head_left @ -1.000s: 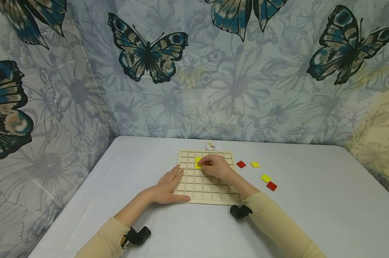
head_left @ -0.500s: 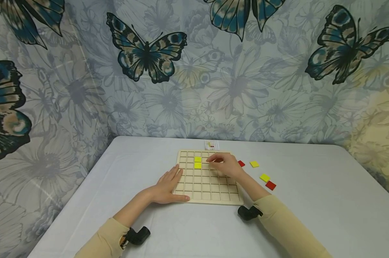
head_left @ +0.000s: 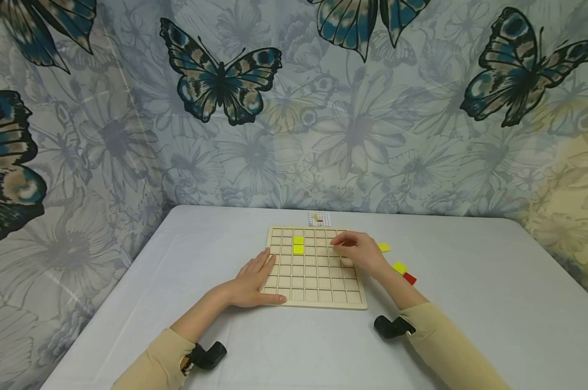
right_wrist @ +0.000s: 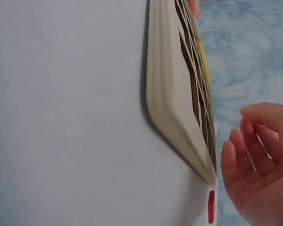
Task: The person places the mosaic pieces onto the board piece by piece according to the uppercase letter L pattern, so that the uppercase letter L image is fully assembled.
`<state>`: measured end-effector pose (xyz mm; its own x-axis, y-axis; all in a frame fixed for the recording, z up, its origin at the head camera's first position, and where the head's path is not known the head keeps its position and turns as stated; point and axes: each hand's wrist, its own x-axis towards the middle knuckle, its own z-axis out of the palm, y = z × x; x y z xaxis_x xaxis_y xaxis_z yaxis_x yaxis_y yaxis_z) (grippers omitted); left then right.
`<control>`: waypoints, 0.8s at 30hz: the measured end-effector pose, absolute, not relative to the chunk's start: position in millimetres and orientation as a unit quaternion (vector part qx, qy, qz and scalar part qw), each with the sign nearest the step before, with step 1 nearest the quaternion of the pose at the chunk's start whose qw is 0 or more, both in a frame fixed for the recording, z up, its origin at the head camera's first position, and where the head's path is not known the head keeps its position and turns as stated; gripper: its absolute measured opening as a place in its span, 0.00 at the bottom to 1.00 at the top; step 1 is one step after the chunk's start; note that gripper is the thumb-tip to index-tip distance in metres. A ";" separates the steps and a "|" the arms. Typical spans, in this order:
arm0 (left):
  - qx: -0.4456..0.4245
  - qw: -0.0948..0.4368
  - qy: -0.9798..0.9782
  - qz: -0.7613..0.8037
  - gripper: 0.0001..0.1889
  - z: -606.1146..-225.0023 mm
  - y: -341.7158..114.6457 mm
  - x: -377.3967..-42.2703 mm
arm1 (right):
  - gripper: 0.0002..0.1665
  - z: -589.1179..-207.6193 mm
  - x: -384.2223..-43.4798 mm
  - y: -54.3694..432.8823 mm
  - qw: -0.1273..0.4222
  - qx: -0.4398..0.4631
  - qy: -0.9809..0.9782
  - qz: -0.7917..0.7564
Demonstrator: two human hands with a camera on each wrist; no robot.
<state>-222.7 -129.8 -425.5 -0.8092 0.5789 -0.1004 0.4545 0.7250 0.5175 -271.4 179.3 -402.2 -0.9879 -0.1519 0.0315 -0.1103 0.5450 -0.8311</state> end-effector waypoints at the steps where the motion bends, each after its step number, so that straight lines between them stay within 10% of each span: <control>1: 0.281 0.129 0.920 0.240 0.57 -425.2 -129.8 -222.7 | 0.10 -402.2 -270.8 182.1 0.021 -0.071 0.878 -0.473; 24: 0.281 0.132 0.918 0.245 0.56 -423.8 -129.8 -221.6 | 0.14 -399.8 -269.0 243.7 -0.005 -0.022 0.907 -0.421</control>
<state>-221.6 -129.8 -423.8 -0.8069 0.5814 -0.1039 0.4522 0.7213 0.5247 -269.0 243.7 -399.8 -0.9990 -0.0352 0.0264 -0.0429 0.6447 -0.7633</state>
